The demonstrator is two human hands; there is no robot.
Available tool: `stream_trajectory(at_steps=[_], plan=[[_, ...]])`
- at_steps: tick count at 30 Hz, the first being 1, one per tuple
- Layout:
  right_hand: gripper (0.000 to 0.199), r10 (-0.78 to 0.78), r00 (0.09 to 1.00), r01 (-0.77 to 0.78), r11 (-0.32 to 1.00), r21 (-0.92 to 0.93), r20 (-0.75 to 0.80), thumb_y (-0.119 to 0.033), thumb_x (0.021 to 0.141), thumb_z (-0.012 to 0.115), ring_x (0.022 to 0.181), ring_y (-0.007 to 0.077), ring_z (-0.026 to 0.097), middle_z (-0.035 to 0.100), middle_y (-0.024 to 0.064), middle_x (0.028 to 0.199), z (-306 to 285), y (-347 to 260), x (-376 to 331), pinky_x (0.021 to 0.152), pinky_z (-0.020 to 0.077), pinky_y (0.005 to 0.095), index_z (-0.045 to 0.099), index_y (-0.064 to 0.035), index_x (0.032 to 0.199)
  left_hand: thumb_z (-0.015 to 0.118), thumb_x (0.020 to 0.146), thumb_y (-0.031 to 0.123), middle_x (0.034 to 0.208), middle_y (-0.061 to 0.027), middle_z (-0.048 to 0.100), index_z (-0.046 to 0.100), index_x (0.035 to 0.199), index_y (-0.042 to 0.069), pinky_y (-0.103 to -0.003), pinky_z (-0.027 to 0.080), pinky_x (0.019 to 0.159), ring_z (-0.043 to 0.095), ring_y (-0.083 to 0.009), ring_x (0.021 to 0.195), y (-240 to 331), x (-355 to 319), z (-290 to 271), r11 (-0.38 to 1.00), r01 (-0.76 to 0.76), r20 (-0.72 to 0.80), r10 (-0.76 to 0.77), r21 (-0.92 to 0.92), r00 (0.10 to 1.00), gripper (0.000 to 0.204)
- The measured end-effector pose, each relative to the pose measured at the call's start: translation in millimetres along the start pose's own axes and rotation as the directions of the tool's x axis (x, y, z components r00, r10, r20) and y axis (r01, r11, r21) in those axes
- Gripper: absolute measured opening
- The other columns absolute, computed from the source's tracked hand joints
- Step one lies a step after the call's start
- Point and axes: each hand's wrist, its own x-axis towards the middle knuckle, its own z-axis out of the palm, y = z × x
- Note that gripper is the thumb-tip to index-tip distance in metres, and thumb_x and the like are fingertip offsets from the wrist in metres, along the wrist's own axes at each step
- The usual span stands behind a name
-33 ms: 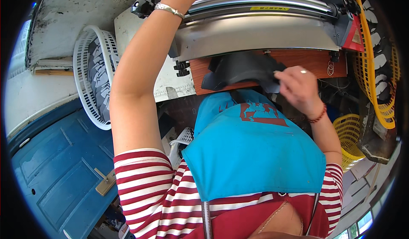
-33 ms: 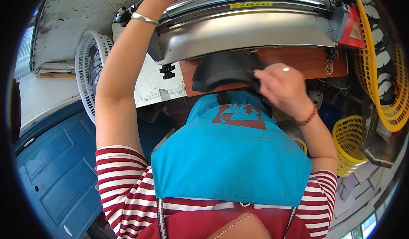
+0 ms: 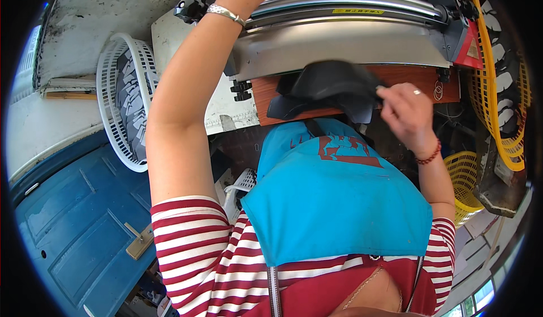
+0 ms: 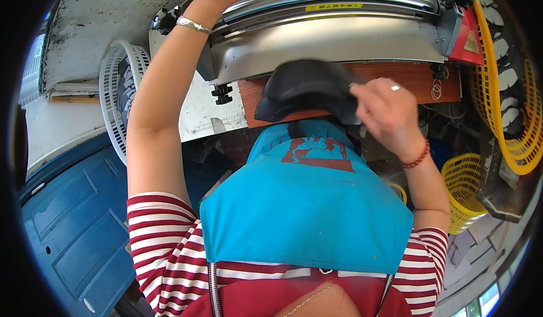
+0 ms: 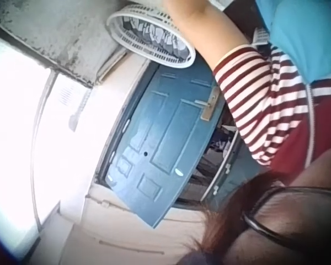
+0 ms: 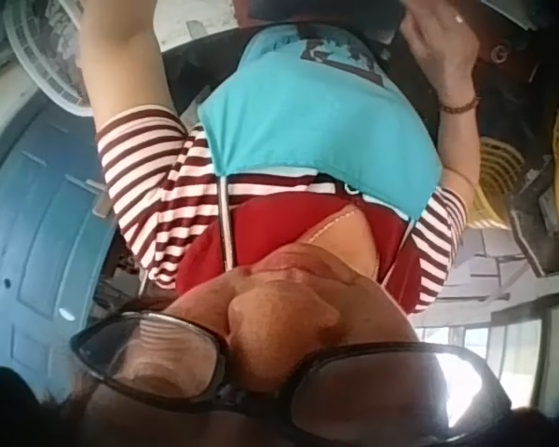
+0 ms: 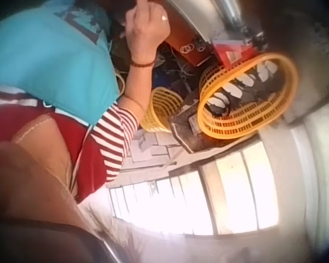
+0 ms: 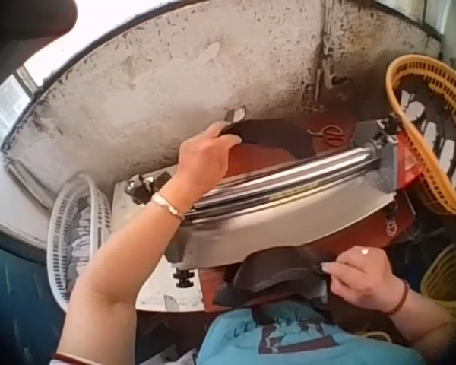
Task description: Applying adhesive to the edges of shoe upper components using an industrial roller machine.
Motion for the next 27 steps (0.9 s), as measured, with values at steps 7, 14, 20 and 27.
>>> stream_trajectory(at_steps=[7, 14, 20, 27], plan=[[0.026, 0.012, 0.994, -0.042, 0.961, -0.274, -0.111, -0.004, 0.078, 0.074, 0.08, 0.0261, 0.063, 0.062, 0.0054, 0.088, 43, 54, 39, 0.068, 0.051, 0.0388, 0.071, -0.0083, 0.104, 0.058, 0.09, 0.026, 0.103, -0.0254, 0.072, 0.074, 0.099, -0.001, -0.049, 0.053, 0.086, 0.069, -0.0424, 0.094, -1, 4, 73, 0.951, 0.308, 0.64, -0.22, -0.026, 0.736, 0.032], [0.045, 0.035, 0.939, -0.061, 0.996, 0.066, 0.342, -0.022, 0.08, 0.079, 0.091, 0.0314, 0.066, 0.063, 0.0116, 0.11, 144, 1, -38, 0.081, 0.0553, 0.0409, 0.067, -0.0065, 0.12, 0.07, 0.083, 0.021, 0.094, -0.0269, 0.072, 0.072, 0.098, -0.005, -0.046, 0.053, 0.082, 0.069, -0.0406, 0.089, -4, 21, 53, 0.898, 0.42, 0.524, -0.295, -0.134, 0.799, 0.03], [0.036, 0.027, 0.928, -0.049, 0.998, 0.051, 0.371, -0.014, 0.083, 0.072, 0.091, 0.0296, 0.067, 0.064, 0.0104, 0.107, 203, 28, -80, 0.08, 0.0562, 0.0415, 0.069, -0.0048, 0.117, 0.061, 0.091, 0.013, 0.079, -0.0157, 0.064, 0.066, 0.103, -0.005, -0.037, 0.052, 0.05, 0.063, -0.022, 0.062, 13, 52, 17, 0.713, 0.657, 0.52, -0.476, -0.244, 0.709, 0.023], [0.024, 0.056, 0.963, -0.124, 0.96, 0.251, 0.263, -0.004, 0.084, 0.069, 0.083, 0.0301, 0.068, 0.065, 0.0106, 0.098, 170, 29, -72, 0.072, 0.0569, 0.0397, 0.072, -0.0033, 0.108, 0.051, 0.095, 0.006, 0.091, -0.0174, 0.069, 0.065, 0.126, 0.002, -0.037, 0.056, 0.054, 0.066, -0.0269, 0.065, 17, 58, -9, 0.68, 0.634, 0.3, -0.559, -0.367, 0.773, 0.034]])
